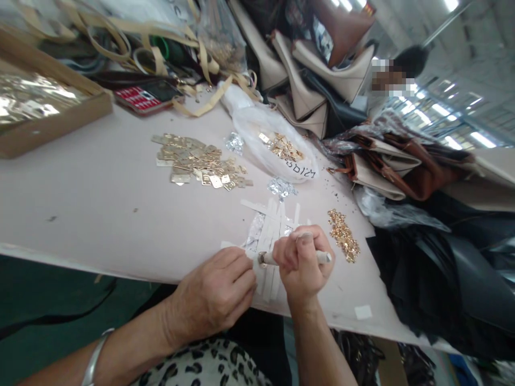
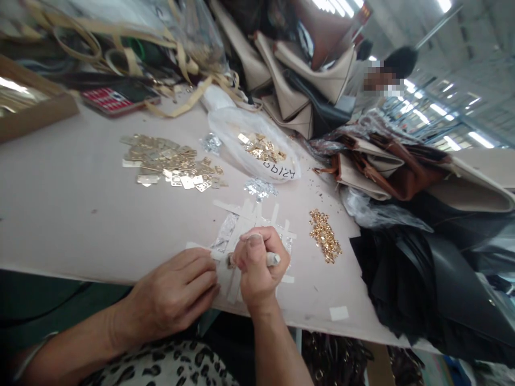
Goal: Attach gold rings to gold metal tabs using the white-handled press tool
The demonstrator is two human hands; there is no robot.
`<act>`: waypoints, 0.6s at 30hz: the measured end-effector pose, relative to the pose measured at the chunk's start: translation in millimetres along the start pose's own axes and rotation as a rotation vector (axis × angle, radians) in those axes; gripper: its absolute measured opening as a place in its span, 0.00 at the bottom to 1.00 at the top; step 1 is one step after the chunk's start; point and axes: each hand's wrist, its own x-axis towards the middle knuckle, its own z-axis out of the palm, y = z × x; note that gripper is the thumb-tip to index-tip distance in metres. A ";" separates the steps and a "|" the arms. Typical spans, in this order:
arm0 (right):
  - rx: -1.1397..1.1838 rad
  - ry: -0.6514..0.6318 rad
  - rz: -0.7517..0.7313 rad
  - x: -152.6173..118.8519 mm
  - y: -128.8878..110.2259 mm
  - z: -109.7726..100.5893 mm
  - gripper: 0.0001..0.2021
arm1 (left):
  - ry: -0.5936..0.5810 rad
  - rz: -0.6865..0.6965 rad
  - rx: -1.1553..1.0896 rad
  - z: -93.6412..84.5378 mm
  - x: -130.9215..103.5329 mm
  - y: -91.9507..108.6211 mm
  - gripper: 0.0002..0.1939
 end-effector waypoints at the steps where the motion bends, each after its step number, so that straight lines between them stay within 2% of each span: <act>1: -0.013 -0.009 0.032 0.4 4.7 -2.9 0.10 | 0.001 0.006 0.000 -0.5 0.1 0.0 0.10; 3: -0.150 -0.042 0.102 4.4 4.7 -12.9 0.12 | 0.004 0.020 0.002 -1.8 -0.2 0.2 0.10; 5: -0.469 -0.130 0.204 9.3 -3.7 -24.5 0.11 | 0.003 0.024 0.002 -3.0 -1.5 0.3 0.10; 7: -0.838 -0.302 0.302 11.8 -11.7 -32.8 0.06 | 0.005 0.016 0.002 -3.4 -3.2 0.5 0.09; 9: -1.088 -0.516 0.358 10.7 -13.8 -36.4 0.12 | 0.024 0.001 0.010 -3.2 -4.8 1.3 0.09; 10: -1.155 -0.602 0.375 9.3 -12.7 -36.9 0.14 | 0.039 -0.006 0.012 -2.9 -5.3 2.0 0.08; 12: -1.226 -0.695 0.412 7.7 -8.4 -36.8 0.12 | 0.072 -0.022 0.002 -2.7 -5.2 4.0 0.08; 15: -1.230 -0.729 0.503 17.9 -3.1 -36.5 0.05 | 0.104 -0.078 -0.087 -4.1 -1.6 6.4 0.09; 18: -1.169 -0.719 0.541 52.2 -5.2 -35.1 0.03 | 0.119 -0.165 -0.164 -9.9 6.1 -0.2 0.10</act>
